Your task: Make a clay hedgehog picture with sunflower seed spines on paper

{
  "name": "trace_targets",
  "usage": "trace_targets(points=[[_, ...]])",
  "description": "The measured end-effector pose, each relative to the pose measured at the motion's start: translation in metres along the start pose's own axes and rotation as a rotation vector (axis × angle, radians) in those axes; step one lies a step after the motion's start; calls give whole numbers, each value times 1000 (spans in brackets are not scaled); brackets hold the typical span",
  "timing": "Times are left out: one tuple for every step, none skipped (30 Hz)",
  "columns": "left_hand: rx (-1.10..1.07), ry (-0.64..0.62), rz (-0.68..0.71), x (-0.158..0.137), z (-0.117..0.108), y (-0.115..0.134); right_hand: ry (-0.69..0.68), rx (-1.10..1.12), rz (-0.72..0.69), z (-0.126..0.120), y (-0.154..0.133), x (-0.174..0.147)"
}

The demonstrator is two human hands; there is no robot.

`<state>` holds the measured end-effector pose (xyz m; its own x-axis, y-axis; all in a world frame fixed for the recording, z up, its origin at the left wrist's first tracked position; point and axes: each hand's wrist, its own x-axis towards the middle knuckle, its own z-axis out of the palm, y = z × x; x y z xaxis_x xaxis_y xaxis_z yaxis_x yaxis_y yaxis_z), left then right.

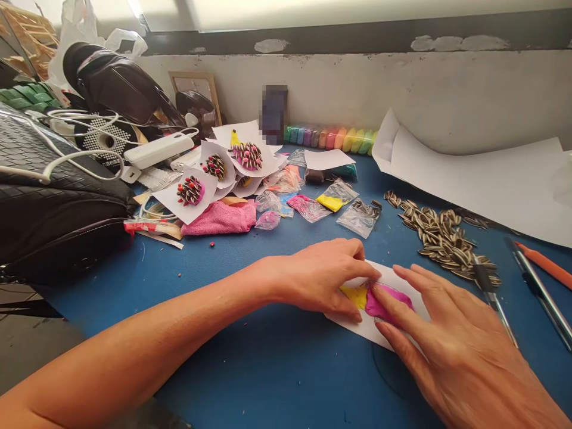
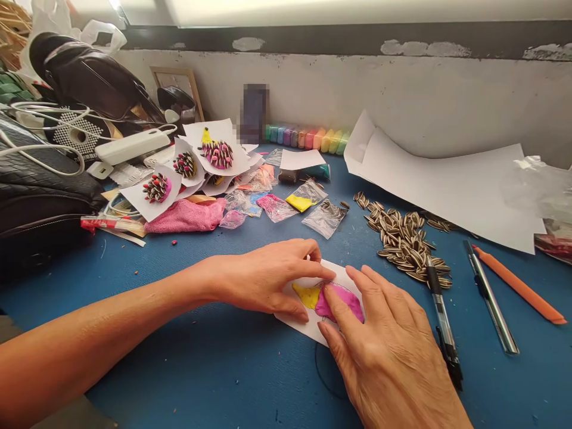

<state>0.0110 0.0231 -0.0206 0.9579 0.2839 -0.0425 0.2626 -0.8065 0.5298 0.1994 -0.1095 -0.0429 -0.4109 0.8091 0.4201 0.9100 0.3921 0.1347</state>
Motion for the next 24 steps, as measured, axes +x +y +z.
trace_targets(points=[[-1, 3, 2, 0, 0, 0, -2, -5, -6, 1, 0, 0], [-3, 5, 1, 0, 0, 0, -7, -7, -9, 1, 1, 0], [-4, 4, -2, 0, 0, 0, -9, -5, -6, 2, 2, 0], [-6, 0, -6, 0, -1, 1, -9, 8, -2, 2, 3, 0], [-8, -4, -10, 0, -1, 1, -11, 33, 6, 2, 4, -1], [-13, -6, -14, 0, -1, 1, -17, 67, 22, 1, 5, -1], [-20, -8, -16, 0, -1, 1, -22, 101, 44, 0, 6, -2], [-27, -7, -15, 1, -1, 1, -23, 126, 67, -2, 7, -2], [-34, -4, -13, 1, -2, 0, -22, 141, 89, -3, 8, -2], [-41, -1, -12, 1, -2, 0, -23, 146, 105, -5, 9, -3], [-45, -1, -14, 1, -2, 0, -22, 146, 116, -7, 9, -3], [-48, -2, -18, 1, -2, -1, -19, 147, 121, -9, 10, -3], [-50, -3, -23, 1, -1, -1, -22, 157, 128, -11, 10, -3], [-53, -3, -28, 1, -1, -2, -25, 175, 141, -13, 11, -2], [-58, -2, -30, 2, -1, -2, -23, 196, 161, -14, 12, -1], [-63, 2, -30, 2, -1, -3, -13, 214, 190, -15, 13, 0], [-65, 10, -26, 2, 0, -3, -7, 232, 224, -16, 15, 2], [-62, 17, -23, 3, 1, -3, -5, 248, 261, -16, 18, 4], [-53, 23, -21, 4, 1, -3, -8, 262, 298, -17, 20, 5], [-41, 29, -19, 4, 2, -2, -18, 275, 336, -17, 23, 7], [-25, 34, -19, 5, 3, -2, -35, 290, 372, -17, 25, 8], [-11, 40, -20, 5, 4, -1, -53, 307, 406, -17, 27, 9], [-1, 46, -20, 5, 5, -1, -71, 327, 434, -17, 29, 9], [3, 54, -19, 5, 7, -1, -88, 349, 457, -17, 29, 10]])
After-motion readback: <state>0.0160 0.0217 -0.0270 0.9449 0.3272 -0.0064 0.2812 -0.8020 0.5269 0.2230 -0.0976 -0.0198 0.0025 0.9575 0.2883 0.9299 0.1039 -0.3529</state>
